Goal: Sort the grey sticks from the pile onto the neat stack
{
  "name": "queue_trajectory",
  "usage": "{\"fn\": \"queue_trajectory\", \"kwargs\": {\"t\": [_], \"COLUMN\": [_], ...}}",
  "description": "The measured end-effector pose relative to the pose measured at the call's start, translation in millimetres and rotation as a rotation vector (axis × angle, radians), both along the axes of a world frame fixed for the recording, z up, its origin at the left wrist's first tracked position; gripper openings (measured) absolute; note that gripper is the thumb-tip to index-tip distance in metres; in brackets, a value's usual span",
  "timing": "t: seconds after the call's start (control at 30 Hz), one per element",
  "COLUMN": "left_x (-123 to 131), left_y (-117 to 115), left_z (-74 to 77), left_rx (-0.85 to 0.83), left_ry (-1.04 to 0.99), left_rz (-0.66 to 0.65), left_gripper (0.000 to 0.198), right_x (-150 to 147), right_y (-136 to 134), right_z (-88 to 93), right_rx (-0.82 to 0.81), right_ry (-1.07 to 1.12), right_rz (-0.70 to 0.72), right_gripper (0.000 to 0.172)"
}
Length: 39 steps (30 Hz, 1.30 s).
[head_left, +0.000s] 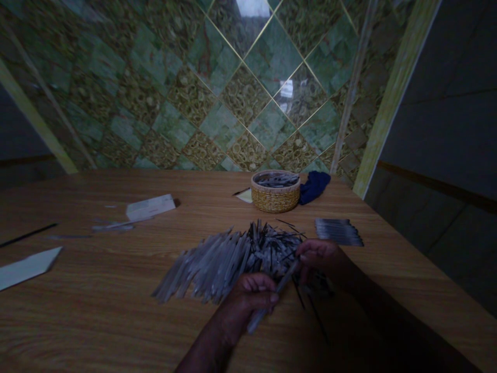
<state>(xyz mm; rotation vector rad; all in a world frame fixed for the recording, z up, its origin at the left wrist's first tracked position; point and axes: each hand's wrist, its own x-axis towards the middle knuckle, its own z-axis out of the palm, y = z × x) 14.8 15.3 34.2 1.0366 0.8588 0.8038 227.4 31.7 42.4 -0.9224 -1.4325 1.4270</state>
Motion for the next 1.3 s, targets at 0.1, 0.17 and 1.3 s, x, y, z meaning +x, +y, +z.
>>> {"fn": "queue_trajectory", "kwargs": {"t": [0.1,0.17,1.3], "left_x": [-1.8,-2.2,1.9], "left_y": [1.5,2.0,-0.1], "left_z": [-5.1,-7.7,-4.3], "left_rx": [0.008,0.018,0.1], "left_ry": [0.026,0.043,0.214], "left_rz": [-0.009,-0.015,-0.03], "left_gripper": [0.017,0.018,0.019], "right_x": [-0.7,-0.9,11.0], "right_y": [0.5,0.5,3.1], "right_z": [-0.2,-0.7,-2.7], "right_rx": [-0.014,-0.025,-0.006], "right_ry": [-0.035,-0.038,-0.226], "right_rz": [-0.034,-0.041,-0.012], "right_gripper": [0.028,0.03,0.029]}}
